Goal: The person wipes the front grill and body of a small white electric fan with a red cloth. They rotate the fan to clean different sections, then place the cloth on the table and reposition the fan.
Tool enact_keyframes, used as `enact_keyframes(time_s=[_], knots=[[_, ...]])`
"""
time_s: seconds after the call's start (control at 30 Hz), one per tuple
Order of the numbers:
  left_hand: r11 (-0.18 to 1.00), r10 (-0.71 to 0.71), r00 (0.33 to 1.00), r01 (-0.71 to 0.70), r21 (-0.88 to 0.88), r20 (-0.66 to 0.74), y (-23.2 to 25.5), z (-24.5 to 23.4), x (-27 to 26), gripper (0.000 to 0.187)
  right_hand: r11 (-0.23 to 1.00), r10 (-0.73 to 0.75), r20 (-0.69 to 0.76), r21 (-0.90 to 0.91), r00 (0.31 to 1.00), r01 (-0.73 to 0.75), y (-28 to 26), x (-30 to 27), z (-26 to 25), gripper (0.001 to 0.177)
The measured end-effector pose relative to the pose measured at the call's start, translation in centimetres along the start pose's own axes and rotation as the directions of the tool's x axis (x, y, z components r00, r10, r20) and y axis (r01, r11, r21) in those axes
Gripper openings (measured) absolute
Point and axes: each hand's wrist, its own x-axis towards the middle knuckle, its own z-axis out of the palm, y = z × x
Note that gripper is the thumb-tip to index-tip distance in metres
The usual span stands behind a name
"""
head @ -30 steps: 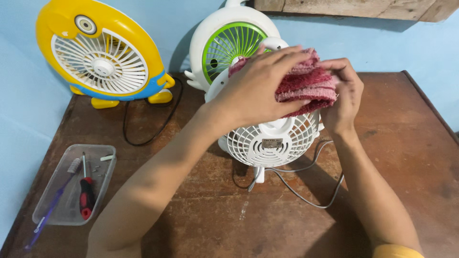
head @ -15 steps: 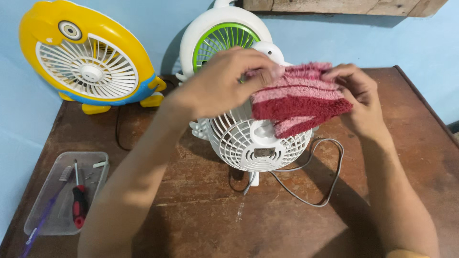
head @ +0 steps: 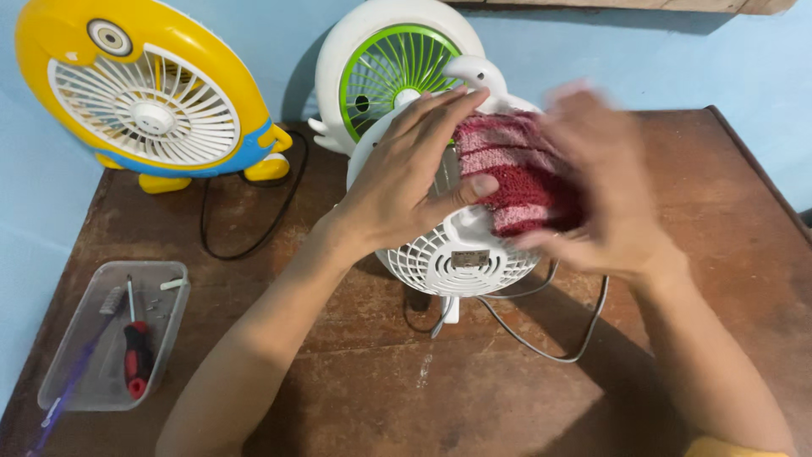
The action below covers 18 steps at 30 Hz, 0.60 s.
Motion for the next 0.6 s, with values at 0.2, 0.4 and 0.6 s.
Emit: enact_keyframes(time_s=[0.2, 0.4, 0.6], knots=[[0.99, 0.027, 0.998, -0.035, -0.136, -0.058, -1.1, 0.4, 0.2, 0.122, 0.982, 0.124, 0.01, 0.141, 0.992, -0.124, 1.2, -1.5, 4.2, 0.064], [0.999, 0.054, 0.999, -0.054, -0.005, -0.007, -2.0, 0.6, 1.0, 0.107, 0.761, 0.547, -0.055, 0.45, 0.835, -0.468, 3.8, -9.9, 8.6, 0.018], [0.998, -0.022, 0.998, 0.018, 0.063, 0.064, -1.1, 0.4, 1.0, 0.082, 0.966, 0.177, -0.239, 0.227, 0.955, -0.122, 1.9, -12.8, 8.2, 0.042]])
